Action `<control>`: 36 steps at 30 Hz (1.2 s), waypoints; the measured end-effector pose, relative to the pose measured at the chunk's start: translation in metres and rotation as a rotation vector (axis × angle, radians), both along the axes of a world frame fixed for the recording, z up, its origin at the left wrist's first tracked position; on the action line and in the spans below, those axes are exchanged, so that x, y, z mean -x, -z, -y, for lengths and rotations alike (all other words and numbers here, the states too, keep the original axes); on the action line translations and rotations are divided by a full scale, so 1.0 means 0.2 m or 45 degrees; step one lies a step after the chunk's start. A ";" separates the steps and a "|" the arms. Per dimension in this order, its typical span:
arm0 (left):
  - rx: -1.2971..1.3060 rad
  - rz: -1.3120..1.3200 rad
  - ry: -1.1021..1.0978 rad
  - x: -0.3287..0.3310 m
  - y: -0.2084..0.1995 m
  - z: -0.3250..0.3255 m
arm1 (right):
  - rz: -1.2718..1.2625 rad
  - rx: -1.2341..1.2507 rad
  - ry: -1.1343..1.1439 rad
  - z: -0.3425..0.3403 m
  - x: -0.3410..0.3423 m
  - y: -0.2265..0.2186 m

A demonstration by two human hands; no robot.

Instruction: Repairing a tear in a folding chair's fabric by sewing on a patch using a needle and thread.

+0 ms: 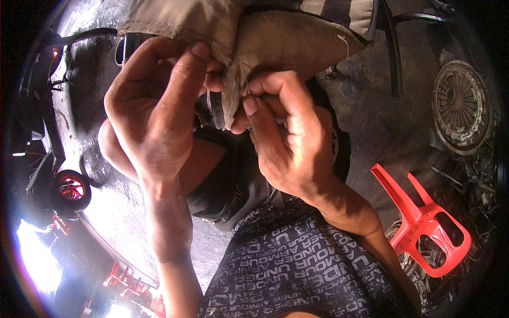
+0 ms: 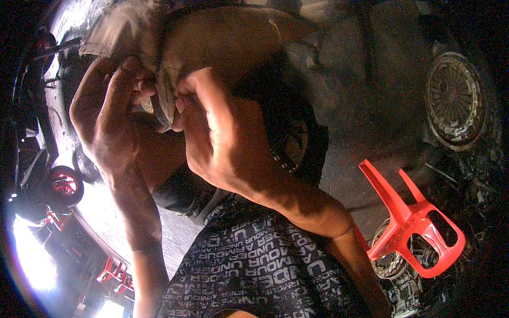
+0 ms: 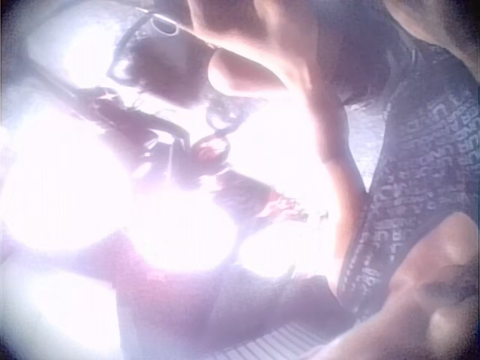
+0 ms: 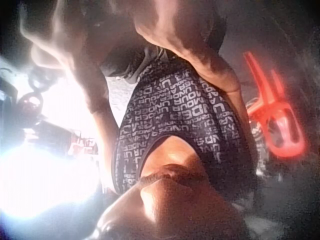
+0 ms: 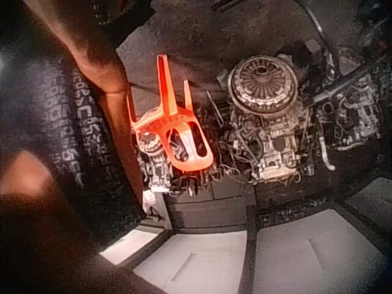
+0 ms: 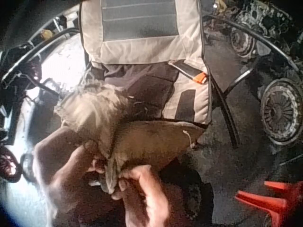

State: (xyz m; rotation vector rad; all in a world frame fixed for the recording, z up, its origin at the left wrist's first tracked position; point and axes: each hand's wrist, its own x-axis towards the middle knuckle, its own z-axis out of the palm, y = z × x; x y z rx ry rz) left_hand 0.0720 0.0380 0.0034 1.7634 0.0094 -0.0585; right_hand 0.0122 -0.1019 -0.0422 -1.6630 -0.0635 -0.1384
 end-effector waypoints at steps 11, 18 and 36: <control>-0.021 -0.037 0.014 0.01 0.00 -0.01 | -0.051 -0.129 0.041 -0.03 0.01 0.00; 0.175 0.009 -0.097 0.02 0.00 0.02 | -0.133 -0.224 -0.036 -0.03 0.02 -0.03; 0.065 -0.035 -0.065 0.01 0.02 0.00 | -0.105 -0.184 -0.039 -0.03 0.02 0.02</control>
